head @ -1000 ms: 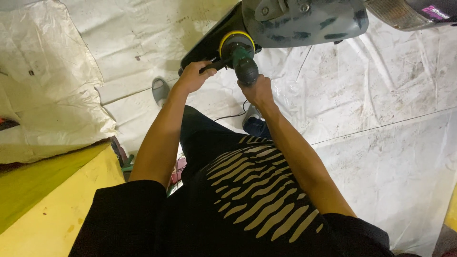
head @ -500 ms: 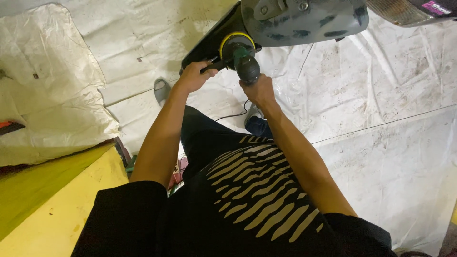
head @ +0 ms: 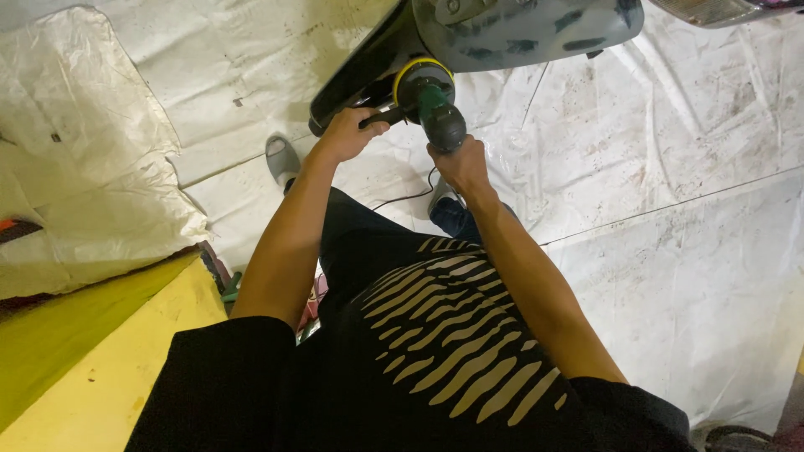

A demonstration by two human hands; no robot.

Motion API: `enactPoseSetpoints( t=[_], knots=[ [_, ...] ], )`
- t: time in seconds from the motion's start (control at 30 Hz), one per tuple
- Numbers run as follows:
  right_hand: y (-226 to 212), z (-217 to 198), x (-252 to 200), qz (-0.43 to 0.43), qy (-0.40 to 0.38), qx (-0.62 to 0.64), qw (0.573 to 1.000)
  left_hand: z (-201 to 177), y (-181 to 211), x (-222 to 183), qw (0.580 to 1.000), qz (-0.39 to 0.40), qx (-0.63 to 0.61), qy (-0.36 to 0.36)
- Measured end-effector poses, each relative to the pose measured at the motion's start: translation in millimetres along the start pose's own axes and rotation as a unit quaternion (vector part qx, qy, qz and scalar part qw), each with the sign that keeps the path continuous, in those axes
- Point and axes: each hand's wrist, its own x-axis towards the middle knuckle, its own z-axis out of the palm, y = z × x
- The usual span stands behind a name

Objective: The person uses a green electric polisher with a yellow pad to buff the front fairing and headlight area of a black motorcycle. They move the tool in circular motions across the surface, adjusting their grip and position to reach different sections of the vehicle's front.

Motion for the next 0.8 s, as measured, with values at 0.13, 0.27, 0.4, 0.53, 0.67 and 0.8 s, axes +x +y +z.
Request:
enactPoseSetpoints(
  t=[0.13, 0.27, 0.4, 0.53, 0.67, 0.8],
  knots=[
    [9, 3, 0, 0.006, 0.001, 0.008, 1.000, 7, 3, 1, 1.000, 0.001, 0.021, -0.004],
    [9, 4, -6, 0.020, -0.005, 0.003, 1.000, 23, -5, 6, 1.000, -0.002, 0.019, -0.007],
    [32, 16, -9, 0.040, -0.003, 0.014, 0.999, 35, -11, 4, 0.999, -0.012, 0.028, -0.013],
    [40, 19, -15, 0.026, -0.008, 0.002, 1.000, 43, -12, 1, 0.999, -0.036, 0.014, -0.023],
    [40, 20, -14, -0.003, 0.007, -0.026, 1.000, 34, -3, -1, 1.000, -0.016, 0.003, -0.019],
    [26, 20, -11, -0.035, -0.009, -0.032, 0.999, 16, 3, -9, 0.999, -0.005, 0.026, -0.020]
  ],
)
